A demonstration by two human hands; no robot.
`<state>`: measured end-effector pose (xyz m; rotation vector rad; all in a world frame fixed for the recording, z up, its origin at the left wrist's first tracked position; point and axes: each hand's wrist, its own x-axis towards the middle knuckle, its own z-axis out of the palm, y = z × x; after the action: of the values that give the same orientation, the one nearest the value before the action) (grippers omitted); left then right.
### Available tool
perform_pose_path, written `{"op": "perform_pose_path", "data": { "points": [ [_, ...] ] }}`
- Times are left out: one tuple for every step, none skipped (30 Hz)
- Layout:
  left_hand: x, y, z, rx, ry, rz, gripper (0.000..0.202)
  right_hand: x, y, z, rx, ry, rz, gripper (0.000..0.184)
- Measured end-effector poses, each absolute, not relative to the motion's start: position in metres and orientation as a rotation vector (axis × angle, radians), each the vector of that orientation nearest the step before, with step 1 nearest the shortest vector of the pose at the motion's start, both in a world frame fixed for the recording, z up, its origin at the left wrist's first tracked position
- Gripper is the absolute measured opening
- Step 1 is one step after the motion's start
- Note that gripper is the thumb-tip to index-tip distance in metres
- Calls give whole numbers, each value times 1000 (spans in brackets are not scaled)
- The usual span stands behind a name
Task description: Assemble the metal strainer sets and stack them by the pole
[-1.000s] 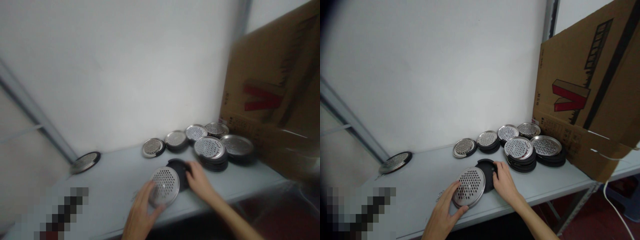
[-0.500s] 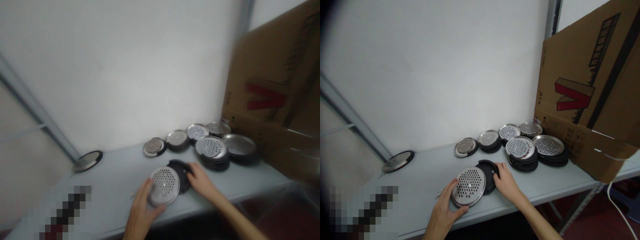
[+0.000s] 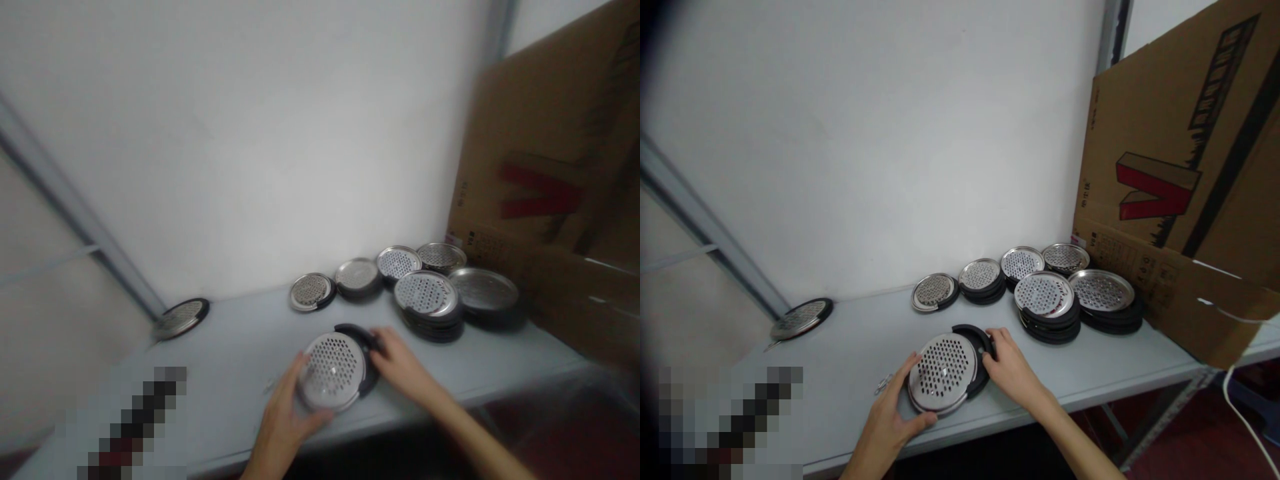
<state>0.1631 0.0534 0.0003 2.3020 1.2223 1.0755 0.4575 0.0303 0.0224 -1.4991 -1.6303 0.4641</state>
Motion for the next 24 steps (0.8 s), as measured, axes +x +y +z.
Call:
{"op": "perform_pose_path", "data": {
  "points": [
    [162, 54, 2, 2273, 1204, 1073, 93, 458, 31, 23, -1496, -1632, 474, 39],
    [162, 54, 5, 2247, 1188, 1062, 93, 459, 31, 23, -1492, -1635, 485, 38],
    [161, 53, 8, 2223, 1179, 1047, 92, 459, 31, 23, -1486, -1638, 495, 37],
    [161, 53, 11, 2204, 1175, 1026, 91, 460, 31, 23, -1481, -1637, 504, 37],
    [161, 52, 14, 2191, 1172, 1006, 89, 460, 31, 23, -1476, -1631, 514, 37],
    [161, 51, 17, 2181, 1170, 988, 87, 460, 31, 23, -1470, -1622, 527, 38],
    [161, 51, 18, 2172, 1169, 976, 86, 460, 31, 23, -1461, -1613, 548, 40],
    [162, 50, 20, 2164, 1167, 969, 86, 459, 31, 23, -1445, -1610, 579, 41],
    [162, 50, 20, 2155, 1166, 972, 86, 459, 31, 24, -1426, -1613, 617, 43],
    [162, 50, 20, 2146, 1164, 975, 88, 459, 30, 25, -1404, -1621, 657, 45],
    [163, 50, 20, 2137, 1163, 979, 89, 460, 30, 26, -1383, -1630, 697, 46],
    [163, 49, 20, 2128, 1164, 979, 89, 460, 28, 27, -1363, -1636, 736, 49],
    [163, 49, 19, 2119, 1170, 979, 89, 461, 27, 29, -1345, -1644, 771, 52],
    [163, 48, 19, 2111, 1177, 977, 88, 463, 25, 31, -1328, -1653, 798, 55],
    [163, 48, 19, 2106, 1185, 972, 87, 464, 23, 33, -1314, -1663, 818, 60],
    [163, 48, 19, 2102, 1189, 968, 87, 466, 21, 36, -1301, -1684, 830, 65],
    [163, 47, 20, 2100, 1188, 961, 87, 467, 19, 39, -1293, -1710, 832, 70],
    [163, 47, 21, 2101, 1184, 951, 87, 468, 17, 42, -1291, -1735, 832, 74],
    [163, 47, 23, 2103, 1178, 937, 87, 469, 15, 45, -1290, -1753, 831, 78],
    [163, 47, 24, 2107, 1172, 923, 87, 469, 14, 48, -1291, -1762, 828, 80],
    [163, 47, 25, 2111, 1170, 912, 86, 468, 13, 50, -1291, -1764, 828, 82],
    [163, 47, 26, 2116, 1170, 907, 86, 467, 13, 52, -1287, -1763, 829, 83],
    [163, 47, 27, 2119, 1173, 908, 85, 466, 13, 53, -1281, -1761, 830, 85],
    [163, 47, 28, 2121, 1176, 915, 84, 465, 13, 53, -1275, -1762, 829, 86]
  ]
}}
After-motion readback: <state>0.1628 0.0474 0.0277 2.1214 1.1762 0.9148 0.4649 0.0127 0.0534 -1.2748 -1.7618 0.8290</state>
